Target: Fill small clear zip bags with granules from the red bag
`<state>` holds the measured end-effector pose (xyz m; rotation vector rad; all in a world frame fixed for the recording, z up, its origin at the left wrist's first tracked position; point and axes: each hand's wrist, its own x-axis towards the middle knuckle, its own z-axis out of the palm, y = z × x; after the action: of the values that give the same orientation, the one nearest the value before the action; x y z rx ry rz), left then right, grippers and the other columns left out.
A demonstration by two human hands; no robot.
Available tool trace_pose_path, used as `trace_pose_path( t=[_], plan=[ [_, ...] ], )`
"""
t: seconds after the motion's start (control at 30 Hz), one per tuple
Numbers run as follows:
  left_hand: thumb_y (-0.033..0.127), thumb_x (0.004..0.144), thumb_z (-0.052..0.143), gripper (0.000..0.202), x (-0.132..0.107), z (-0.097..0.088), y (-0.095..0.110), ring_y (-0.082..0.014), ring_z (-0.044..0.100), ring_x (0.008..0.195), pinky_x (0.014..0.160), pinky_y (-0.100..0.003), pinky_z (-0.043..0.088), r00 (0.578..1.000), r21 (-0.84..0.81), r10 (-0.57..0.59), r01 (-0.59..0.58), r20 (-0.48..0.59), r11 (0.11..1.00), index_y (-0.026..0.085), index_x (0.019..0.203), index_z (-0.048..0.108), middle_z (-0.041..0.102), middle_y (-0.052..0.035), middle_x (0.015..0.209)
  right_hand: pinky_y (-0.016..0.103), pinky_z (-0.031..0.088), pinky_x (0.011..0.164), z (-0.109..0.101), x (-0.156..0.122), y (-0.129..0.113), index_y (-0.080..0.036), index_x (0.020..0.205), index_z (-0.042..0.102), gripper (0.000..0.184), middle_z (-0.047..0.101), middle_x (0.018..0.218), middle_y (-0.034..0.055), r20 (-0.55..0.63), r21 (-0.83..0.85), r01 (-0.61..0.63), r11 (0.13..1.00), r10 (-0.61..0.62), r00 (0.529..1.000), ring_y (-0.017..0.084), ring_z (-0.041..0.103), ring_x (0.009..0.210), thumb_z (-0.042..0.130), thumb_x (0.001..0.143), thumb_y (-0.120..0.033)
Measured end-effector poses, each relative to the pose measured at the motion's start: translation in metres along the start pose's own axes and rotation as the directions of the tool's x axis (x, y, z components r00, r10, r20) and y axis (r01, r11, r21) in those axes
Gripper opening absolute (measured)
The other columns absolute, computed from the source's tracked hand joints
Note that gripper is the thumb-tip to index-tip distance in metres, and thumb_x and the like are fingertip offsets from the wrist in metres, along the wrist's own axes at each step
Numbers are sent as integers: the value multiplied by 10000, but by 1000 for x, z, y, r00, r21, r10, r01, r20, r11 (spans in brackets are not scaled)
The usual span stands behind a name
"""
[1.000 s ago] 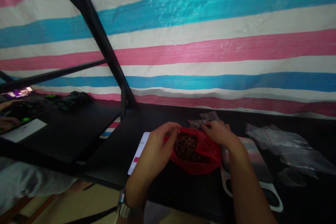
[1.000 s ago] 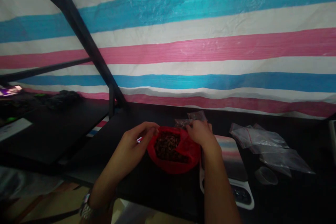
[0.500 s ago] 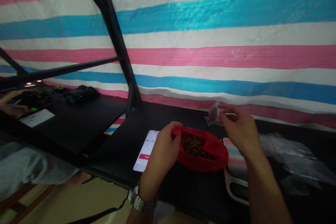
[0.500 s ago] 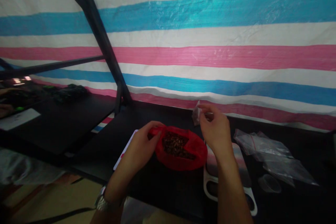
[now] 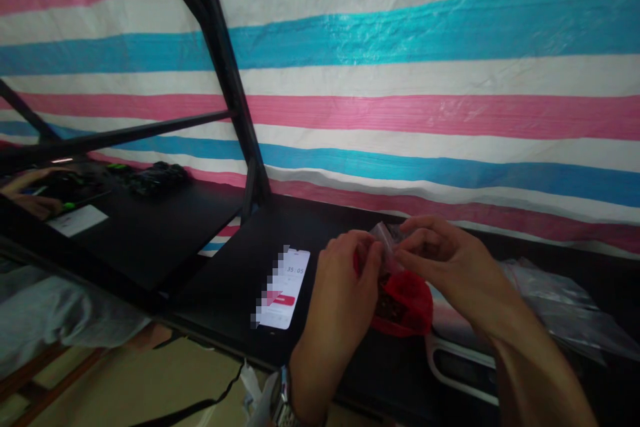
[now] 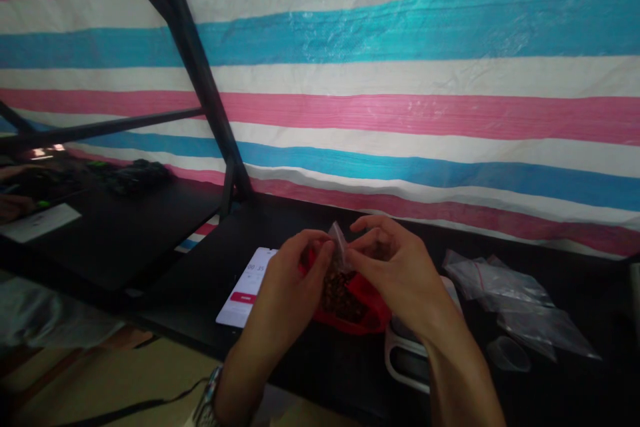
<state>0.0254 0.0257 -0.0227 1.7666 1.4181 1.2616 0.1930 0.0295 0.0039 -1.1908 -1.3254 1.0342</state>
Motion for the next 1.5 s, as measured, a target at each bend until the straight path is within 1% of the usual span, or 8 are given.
trace_pose_path(
  t=[0.1, 0.2, 0.4, 0.6, 0.7, 0.8, 1.23, 1.5],
  plan=[
    [394, 1029, 616, 187, -2, 10, 2, -203, 728, 794, 699, -312, 528, 988, -198, -87, 111, 129, 974, 238, 989, 711, 776, -18, 892, 235, 492, 559, 8, -2, 3, -228, 917, 698, 255, 696, 673, -37, 78, -18, 10, 1000, -9, 997, 137, 639, 592, 800, 695, -299],
    [369, 1011, 636, 181, -1, 14, -3, -192, 717, 780, 691, -298, 512, 982, -235, -118, 151, 150, 960, 227, 915, 694, 765, -15, 864, 245, 468, 567, 11, -1, 7, -229, 870, 698, 192, 654, 656, -44, 93, -59, 23, 998, -18, 996, 136, 607, 600, 749, 692, -281],
    [321, 981, 635, 167, 5, 10, -8, -194, 691, 791, 699, -288, 504, 967, -364, -109, 189, 231, 912, 210, 868, 689, 732, -15, 830, 242, 408, 538, 11, 1, 13, -215, 864, 690, 224, 629, 638, -46, 91, -92, -29, 995, 38, 995, 131, 558, 582, 766, 678, -314],
    [363, 991, 623, 249, 8, 6, -7, -155, 609, 661, 630, -263, 454, 947, -432, -113, 241, 301, 869, 193, 811, 652, 617, 26, 686, 237, 466, 584, 8, -2, 10, -220, 932, 664, 312, 695, 666, -39, 133, 17, -62, 998, 59, 989, 138, 638, 615, 836, 678, -275],
    [342, 1000, 603, 241, 7, 6, -8, -139, 586, 653, 622, -254, 441, 931, -459, -90, 257, 353, 851, 189, 819, 648, 620, 25, 703, 239, 481, 583, 6, -2, 8, -223, 941, 651, 338, 692, 659, -51, 167, 67, -83, 994, 71, 983, 138, 652, 598, 852, 671, -260],
    [330, 990, 625, 217, 6, 4, -11, -126, 574, 652, 616, -243, 430, 928, -477, -78, 258, 365, 840, 184, 831, 650, 622, 27, 718, 242, 484, 582, 6, -3, 7, -222, 950, 653, 329, 690, 672, -50, 181, 61, -86, 994, 73, 981, 142, 661, 611, 844, 685, -260],
    [540, 858, 812, 404, 5, -6, -15, -144, 621, 631, 619, -251, 470, 905, -558, -96, 335, 413, 760, 184, 775, 640, 652, 14, 650, 278, 487, 630, 14, -6, 11, -234, 949, 642, 228, 656, 756, -47, 247, -59, -37, 998, 51, 968, 155, 654, 681, 746, 746, -238],
    [508, 925, 756, 348, 5, -3, -21, -141, 630, 673, 660, -255, 492, 906, -561, -66, 314, 418, 765, 179, 850, 673, 690, 1, 721, 280, 483, 646, 14, -8, 12, -226, 928, 647, 186, 653, 749, -38, 238, -90, 5, 996, 16, 971, 153, 635, 693, 757, 784, -268]
  ],
)
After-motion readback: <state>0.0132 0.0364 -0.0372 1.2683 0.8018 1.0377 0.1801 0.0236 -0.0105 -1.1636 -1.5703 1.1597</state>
